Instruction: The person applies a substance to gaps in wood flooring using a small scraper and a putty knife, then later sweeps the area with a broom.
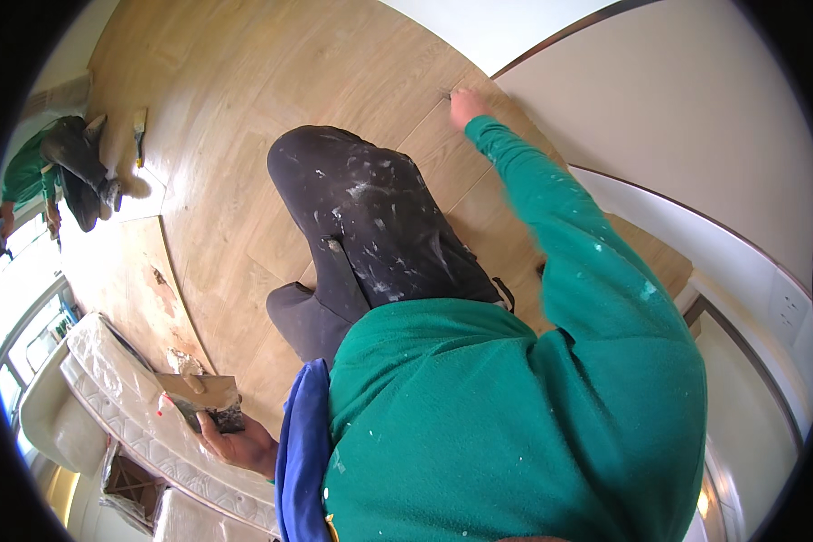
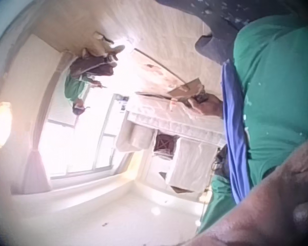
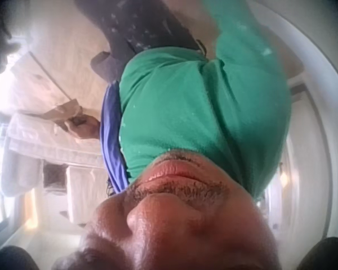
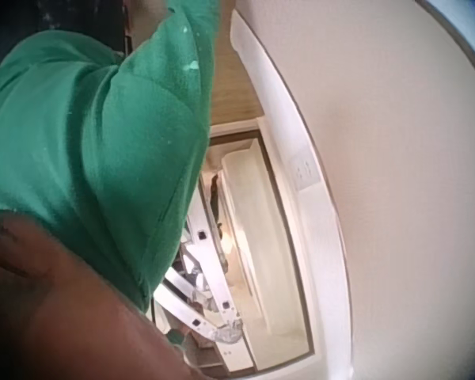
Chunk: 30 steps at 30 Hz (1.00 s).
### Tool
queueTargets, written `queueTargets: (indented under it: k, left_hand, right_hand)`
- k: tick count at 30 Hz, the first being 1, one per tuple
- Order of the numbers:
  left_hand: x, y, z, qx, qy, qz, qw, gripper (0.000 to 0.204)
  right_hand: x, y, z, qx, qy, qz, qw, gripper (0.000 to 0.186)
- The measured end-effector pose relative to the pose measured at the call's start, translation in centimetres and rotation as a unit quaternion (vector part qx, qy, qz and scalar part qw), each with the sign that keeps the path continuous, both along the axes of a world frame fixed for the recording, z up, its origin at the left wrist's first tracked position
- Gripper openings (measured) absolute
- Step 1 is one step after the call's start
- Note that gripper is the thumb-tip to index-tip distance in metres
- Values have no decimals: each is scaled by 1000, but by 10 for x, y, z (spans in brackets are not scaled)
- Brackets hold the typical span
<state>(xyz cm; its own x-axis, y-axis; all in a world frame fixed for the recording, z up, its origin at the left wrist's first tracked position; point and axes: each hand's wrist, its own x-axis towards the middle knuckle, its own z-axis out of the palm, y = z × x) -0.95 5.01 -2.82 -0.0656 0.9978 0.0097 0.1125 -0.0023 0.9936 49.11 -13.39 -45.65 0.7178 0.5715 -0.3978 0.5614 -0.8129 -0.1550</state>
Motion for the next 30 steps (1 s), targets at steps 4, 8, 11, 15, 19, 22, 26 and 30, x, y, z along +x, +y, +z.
queueTargets:
  k: [4,8,11,15,19,22,26,30]
  left_hand:
    - [-20,3,-8,-39,-31,7,999,39]
    - [-17,-5,-13,-54,-38,5,998,37]
    - [5,-8,-9,-89,-58,-36,994,36]
    - [48,-17,-39,-193,-201,-136,951,35]
    - [145,-15,-68,-346,-275,-219,870,40]
    - [213,-10,-56,-343,-290,-320,834,35]
    - [236,-13,-28,-317,-322,-347,822,37]
    - [213,1,-18,-274,-303,-382,829,36]
  right_hand:
    - [30,-18,15,65,-60,4,996,28]
    - [40,-21,24,146,-108,147,972,31]
    - [27,-30,28,299,-51,119,946,30]
    - [-41,-22,145,453,40,-38,890,27]
    - [-124,-8,282,605,198,-44,770,32]
    - [-149,16,327,705,186,29,684,40]
    - [-144,34,336,641,74,146,750,59]
    - [-100,16,344,485,3,250,838,74]
